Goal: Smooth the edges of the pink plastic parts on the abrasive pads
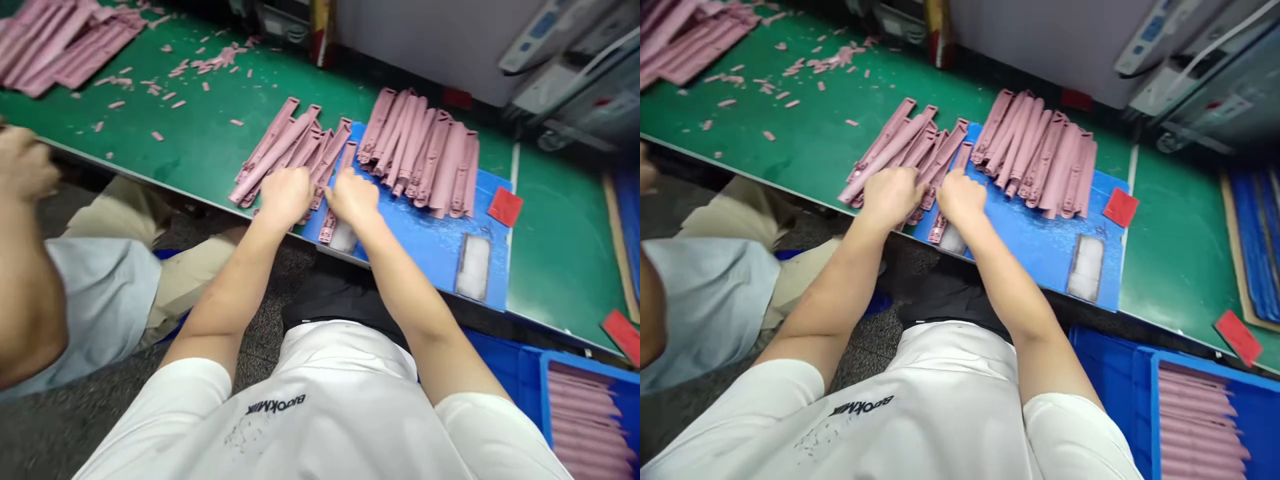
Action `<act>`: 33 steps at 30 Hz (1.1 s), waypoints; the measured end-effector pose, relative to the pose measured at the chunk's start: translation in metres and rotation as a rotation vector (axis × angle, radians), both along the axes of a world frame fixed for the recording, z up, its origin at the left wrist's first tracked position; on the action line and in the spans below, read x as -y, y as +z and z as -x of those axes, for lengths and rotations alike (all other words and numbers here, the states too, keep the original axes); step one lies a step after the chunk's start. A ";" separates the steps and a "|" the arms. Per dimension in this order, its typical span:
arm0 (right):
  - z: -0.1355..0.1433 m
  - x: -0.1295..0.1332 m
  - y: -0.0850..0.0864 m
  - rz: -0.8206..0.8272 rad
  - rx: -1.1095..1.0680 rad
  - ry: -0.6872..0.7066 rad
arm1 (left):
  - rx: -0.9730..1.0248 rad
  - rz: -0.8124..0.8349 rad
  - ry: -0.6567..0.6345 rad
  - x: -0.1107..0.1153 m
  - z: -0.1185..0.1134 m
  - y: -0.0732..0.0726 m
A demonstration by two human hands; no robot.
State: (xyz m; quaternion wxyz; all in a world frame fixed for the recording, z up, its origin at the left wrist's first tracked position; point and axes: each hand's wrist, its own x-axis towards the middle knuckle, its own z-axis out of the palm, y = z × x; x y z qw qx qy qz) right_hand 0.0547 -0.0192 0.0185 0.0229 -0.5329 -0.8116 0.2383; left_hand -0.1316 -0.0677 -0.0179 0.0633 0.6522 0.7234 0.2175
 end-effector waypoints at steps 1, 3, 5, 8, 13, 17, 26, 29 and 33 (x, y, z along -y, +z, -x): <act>0.003 0.006 0.008 0.016 0.009 -0.059 | 0.015 -0.018 -0.001 -0.001 0.005 -0.001; 0.006 0.014 0.020 0.019 0.004 -0.135 | 0.078 -0.131 0.002 0.007 0.015 -0.001; -0.002 0.023 0.027 0.029 -0.059 -0.126 | 0.260 -0.277 0.013 0.024 0.022 0.000; -0.039 0.050 0.027 0.055 -0.297 -0.042 | 0.810 -0.431 0.041 0.056 0.011 0.006; -0.149 0.101 0.025 0.049 -0.952 -0.288 | 1.358 -0.448 0.050 0.071 -0.053 0.032; -0.239 0.110 0.033 -0.252 -1.220 -0.630 | 1.388 -0.588 -0.048 0.048 -0.092 0.043; -0.285 0.124 0.011 -0.586 -1.121 -0.788 | 1.447 -0.491 -0.145 0.033 -0.133 0.026; -0.291 0.128 0.003 -0.452 -1.163 -0.621 | 1.378 -0.461 -0.180 0.031 -0.121 0.018; -0.290 0.117 -0.006 -0.603 -1.183 -0.638 | 1.112 -0.407 -0.175 0.028 -0.124 0.005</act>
